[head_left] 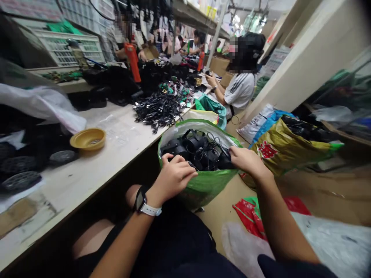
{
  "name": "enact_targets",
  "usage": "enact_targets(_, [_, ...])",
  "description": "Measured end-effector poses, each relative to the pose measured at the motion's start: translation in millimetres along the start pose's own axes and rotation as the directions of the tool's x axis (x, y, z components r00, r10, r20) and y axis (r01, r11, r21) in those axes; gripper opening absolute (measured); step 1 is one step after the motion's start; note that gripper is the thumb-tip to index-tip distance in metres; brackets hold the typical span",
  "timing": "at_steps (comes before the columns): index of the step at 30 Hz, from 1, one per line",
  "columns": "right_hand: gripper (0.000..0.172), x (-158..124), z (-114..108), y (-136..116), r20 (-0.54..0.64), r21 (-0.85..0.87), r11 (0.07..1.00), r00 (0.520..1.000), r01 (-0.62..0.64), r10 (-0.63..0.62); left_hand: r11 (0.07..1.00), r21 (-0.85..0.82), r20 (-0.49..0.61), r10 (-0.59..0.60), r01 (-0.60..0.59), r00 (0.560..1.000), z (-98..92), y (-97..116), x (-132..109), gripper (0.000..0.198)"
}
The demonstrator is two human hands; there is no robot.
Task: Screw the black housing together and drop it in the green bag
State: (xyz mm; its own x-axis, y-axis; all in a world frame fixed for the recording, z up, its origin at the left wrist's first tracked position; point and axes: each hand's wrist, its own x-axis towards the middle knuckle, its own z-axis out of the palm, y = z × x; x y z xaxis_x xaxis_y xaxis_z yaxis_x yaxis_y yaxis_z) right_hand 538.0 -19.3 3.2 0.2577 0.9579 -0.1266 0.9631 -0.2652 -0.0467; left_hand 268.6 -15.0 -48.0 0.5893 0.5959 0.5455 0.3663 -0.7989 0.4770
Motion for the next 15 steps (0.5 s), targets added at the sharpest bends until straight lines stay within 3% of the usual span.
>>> enact_targets(2, [0.037, -22, 0, -26, -0.191, 0.047, 0.998, 0.981, 0.035, -0.025, 0.998, 0.017, -0.092, -0.053, 0.055, 0.994, -10.2, -1, -12, 0.008])
enact_targets(3, [0.036, -31, 3, -42, -0.273, 0.111, 0.987, 0.959, 0.112, -0.078, 0.994, 0.034, -0.168, -0.097, 0.104, 0.981, -17.9, -7, -19, 0.007])
enact_targets(4, [0.034, -39, 8, -59, -0.380, 0.250, 0.927, 0.909, 0.281, -0.173, 0.984, 0.059, -0.270, -0.146, 0.168, 0.952, -27.8, -18, -26, 0.006])
enact_targets(5, [0.034, -43, 15, -76, -0.411, 0.338, 0.832, 0.864, 0.441, -0.291, 0.965, 0.087, -0.387, -0.197, 0.248, 0.901, -40.0, -32, -35, 0.006])
enact_targets(7, [0.034, -45, 31, -114, -0.312, 0.403, 0.706, 0.813, 0.582, -0.492, 0.894, 0.123, -0.617, -0.271, 0.431, 0.739, -70.0, -69, -55, 0.012])
enact_targets(9, [0.034, -37, 47, -153, -0.048, 0.348, 0.732, 0.790, 0.586, -0.611, 0.803, 0.097, -0.766, -0.317, 0.588, 0.560, -100.8, -106, -75, 0.026])
enact_targets(11, [0.039, -23, 61, -188, 0.235, 0.225, 0.800, 0.766, 0.556, -0.598, 0.731, 0.002, -0.809, -0.400, 0.682, 0.431, -122.1, -132, -92, 0.035])
enact_targets(13, [0.042, -8, 69, -213, 0.408, 0.135, 0.832, 0.734, 0.539, -0.542, 0.676, -0.127, -0.731, -0.558, 0.725, 0.392, -128.2, -143, -100, 0.036])
enact_targets(15, [0.048, 3, 68, -227, 0.467, 0.119, 0.836, 0.713, 0.536, -0.523, 0.613, -0.249, -0.526, -0.736, 0.750, 0.427, -121.5, -142, -100, 0.040])
